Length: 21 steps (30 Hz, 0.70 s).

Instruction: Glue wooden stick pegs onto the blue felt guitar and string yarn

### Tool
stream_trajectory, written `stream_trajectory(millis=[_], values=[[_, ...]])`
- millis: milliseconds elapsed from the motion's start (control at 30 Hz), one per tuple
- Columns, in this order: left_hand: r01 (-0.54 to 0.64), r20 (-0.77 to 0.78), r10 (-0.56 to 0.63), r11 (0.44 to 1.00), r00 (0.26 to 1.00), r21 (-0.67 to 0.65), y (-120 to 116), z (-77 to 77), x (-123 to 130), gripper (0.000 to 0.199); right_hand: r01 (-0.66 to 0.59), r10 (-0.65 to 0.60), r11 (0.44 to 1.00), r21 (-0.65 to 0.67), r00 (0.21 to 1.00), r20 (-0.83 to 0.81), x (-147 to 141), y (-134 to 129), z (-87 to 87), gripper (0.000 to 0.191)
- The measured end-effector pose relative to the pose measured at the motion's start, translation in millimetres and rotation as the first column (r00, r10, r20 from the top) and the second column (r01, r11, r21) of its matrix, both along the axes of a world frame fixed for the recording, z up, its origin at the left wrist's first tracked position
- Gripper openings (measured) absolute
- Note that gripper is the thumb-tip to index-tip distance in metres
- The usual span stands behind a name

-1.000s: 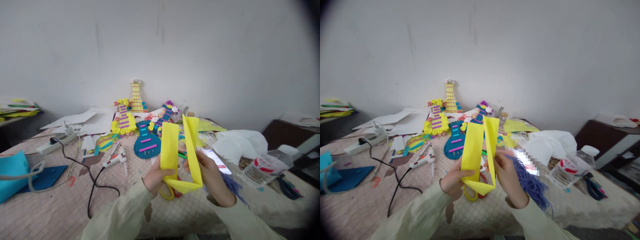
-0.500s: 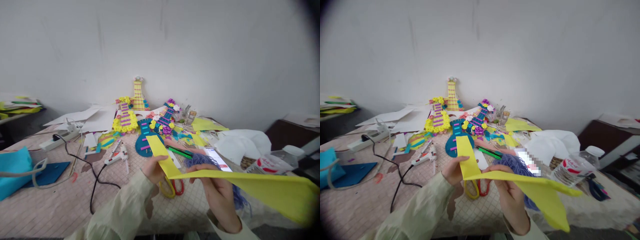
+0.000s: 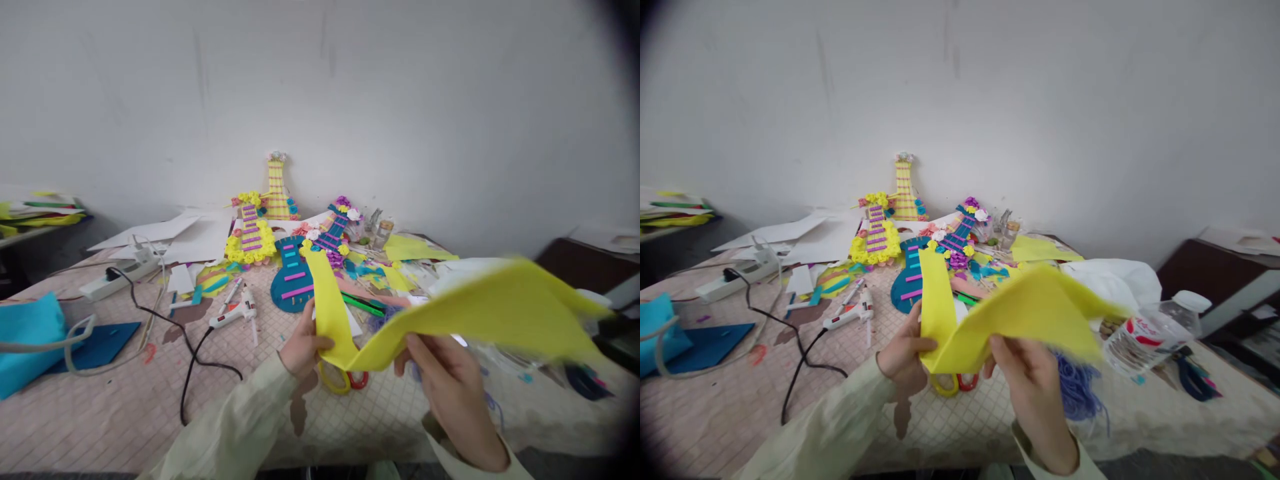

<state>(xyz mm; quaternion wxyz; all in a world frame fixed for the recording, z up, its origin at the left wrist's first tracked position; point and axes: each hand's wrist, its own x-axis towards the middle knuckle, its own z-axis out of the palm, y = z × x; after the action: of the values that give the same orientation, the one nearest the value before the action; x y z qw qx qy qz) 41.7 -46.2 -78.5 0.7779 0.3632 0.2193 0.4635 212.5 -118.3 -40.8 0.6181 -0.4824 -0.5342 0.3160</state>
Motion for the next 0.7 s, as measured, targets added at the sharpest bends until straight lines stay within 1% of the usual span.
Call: stream_trajectory(millis=[67, 167, 200, 267, 333, 367, 433, 500, 533, 600, 667, 700], values=[[0.056, 0.043, -0.058, 0.998, 0.997, 0.038, -7.0, -1.3, -0.1, 0.087, 0.011, -0.011, 0.999, -0.045, 1.0, 0.018, -2.6, 14.6, 5.0, 0.014], [0.151, 0.045, -0.154, 0.987, 0.987, 0.063, -15.7, -2.4, -2.2, 0.081, -0.002, 0.005, 0.996, -0.093, 1.0, 0.03, -8.3, 35.5, 7.4, 0.018], [0.183, 0.038, -0.186, 0.981, 0.982, 0.067, -17.3, -3.5, -3.4, 0.083, -0.021, 0.022, 0.994, -0.111, 1.0, 0.006, -10.6, 40.4, 6.5, 0.021], [0.21, 0.036, -0.213, 0.975, 0.976, 0.071, -18.2, -7.2, -6.0, 0.085, -0.088, 0.076, 0.983, -0.161, 0.994, -0.079, -14.9, 46.2, 2.8, 0.027], [0.205, 0.049, -0.208, 0.977, 0.977, 0.058, -17.3, -11.6, -8.2, 0.085, -0.162, 0.134, 0.966, -0.202, 0.981, -0.143, -18.4, 47.7, -1.4, 0.03], [0.192, 0.055, -0.194, 0.981, 0.98, 0.042, -16.5, -13.2, -9.1, 0.082, -0.184, 0.155, 0.959, -0.216, 0.977, -0.146, -19.6, 47.5, -3.5, 0.029], [0.177, 0.056, -0.177, 0.984, 0.983, 0.0, -15.6, -14.3, -10.2, 0.072, -0.189, 0.171, 0.956, -0.226, 0.981, -0.095, -21.1, 46.8, -7.7, 0.028], [0.171, 0.063, -0.17, 0.985, 0.984, -0.012, -16.1, -11.9, -11.1, 0.056, -0.16, 0.158, 0.965, -0.207, 0.987, -0.025, -22.3, 46.3, -12.4, 0.029], [0.175, 0.059, -0.175, 0.985, 0.983, 0.008, -17.1, -9.9, -11.5, 0.054, -0.139, 0.143, 0.972, -0.189, 0.99, 0.009, -23.0, 46.1, -14.9, 0.029], [0.178, -0.003, -0.179, 0.979, 0.984, 0.101, -20.6, -5.9, -12.4, 0.06, -0.089, 0.099, 0.985, -0.148, 0.993, 0.06, -25.2, 45.4, -19.6, 0.029], [0.14, -0.13, -0.115, 0.97, 0.985, 0.201, -25.4, -3.4, -13.2, 0.071, -0.037, 0.047, 0.994, -0.105, 0.995, 0.088, -28.1, 44.6, -22.2, 0.027], [0.114, -0.186, -0.071, 0.966, 0.98, 0.234, -28.0, -3.0, -13.5, 0.073, -0.014, 0.021, 0.996, -0.086, 0.996, 0.089, -29.5, 44.3, -22.3, 0.026]])
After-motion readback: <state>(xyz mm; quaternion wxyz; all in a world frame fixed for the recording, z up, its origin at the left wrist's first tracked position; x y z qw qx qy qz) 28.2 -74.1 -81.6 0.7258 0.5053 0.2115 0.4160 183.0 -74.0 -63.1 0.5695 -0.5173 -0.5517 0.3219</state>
